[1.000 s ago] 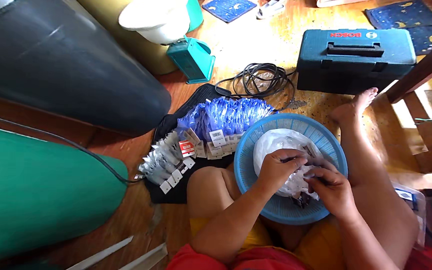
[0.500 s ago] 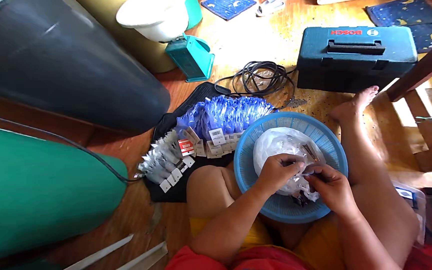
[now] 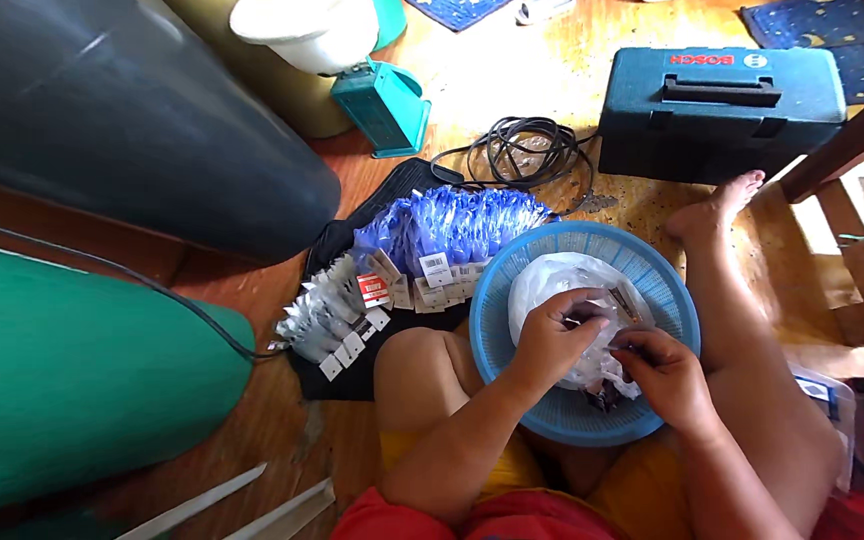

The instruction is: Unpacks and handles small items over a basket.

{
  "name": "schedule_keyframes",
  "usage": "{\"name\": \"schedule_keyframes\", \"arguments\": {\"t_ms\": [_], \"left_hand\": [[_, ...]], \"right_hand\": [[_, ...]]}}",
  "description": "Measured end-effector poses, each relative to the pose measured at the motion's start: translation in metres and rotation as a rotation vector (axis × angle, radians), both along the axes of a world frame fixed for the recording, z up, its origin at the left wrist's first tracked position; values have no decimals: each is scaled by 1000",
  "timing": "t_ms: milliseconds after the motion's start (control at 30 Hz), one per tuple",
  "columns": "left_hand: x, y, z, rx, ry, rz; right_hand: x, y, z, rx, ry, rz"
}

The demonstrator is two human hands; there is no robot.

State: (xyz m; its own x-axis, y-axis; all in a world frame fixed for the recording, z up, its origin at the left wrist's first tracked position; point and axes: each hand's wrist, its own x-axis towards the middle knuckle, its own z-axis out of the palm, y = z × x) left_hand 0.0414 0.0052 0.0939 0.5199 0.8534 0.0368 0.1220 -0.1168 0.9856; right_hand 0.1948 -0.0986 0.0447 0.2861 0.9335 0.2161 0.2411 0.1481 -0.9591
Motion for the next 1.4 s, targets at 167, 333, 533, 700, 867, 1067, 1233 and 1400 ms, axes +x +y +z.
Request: {"name": "schedule_keyframes", "arguments": {"t_ms": [167,333,533,700,867,1067,1233,1400], "left_hand": [[0,-6,5,87,-124,-13],[1,-12,14,169,-118,-52],[4,-17,16,162,-118,-90],[6,-17,14,69,-51,-67],[8,-17,12,70,-102,-58],[8,-15,10,117,-106,-65],[10,-17,0,321,-153,-79],[13,-19,-7,488,-159,-123]], "right_hand": [[-2,0,2,79,-7,-21],[-4,-1,8,184,43,9],[-9,2,7,239,32,-48],[-9,1,8,228,28,-78],[-7,2,7,225,35,-78],[6,-3,8,215,162,20],[8,-2,12,289,387,106],[-1,3,9,296,538,77]]}}
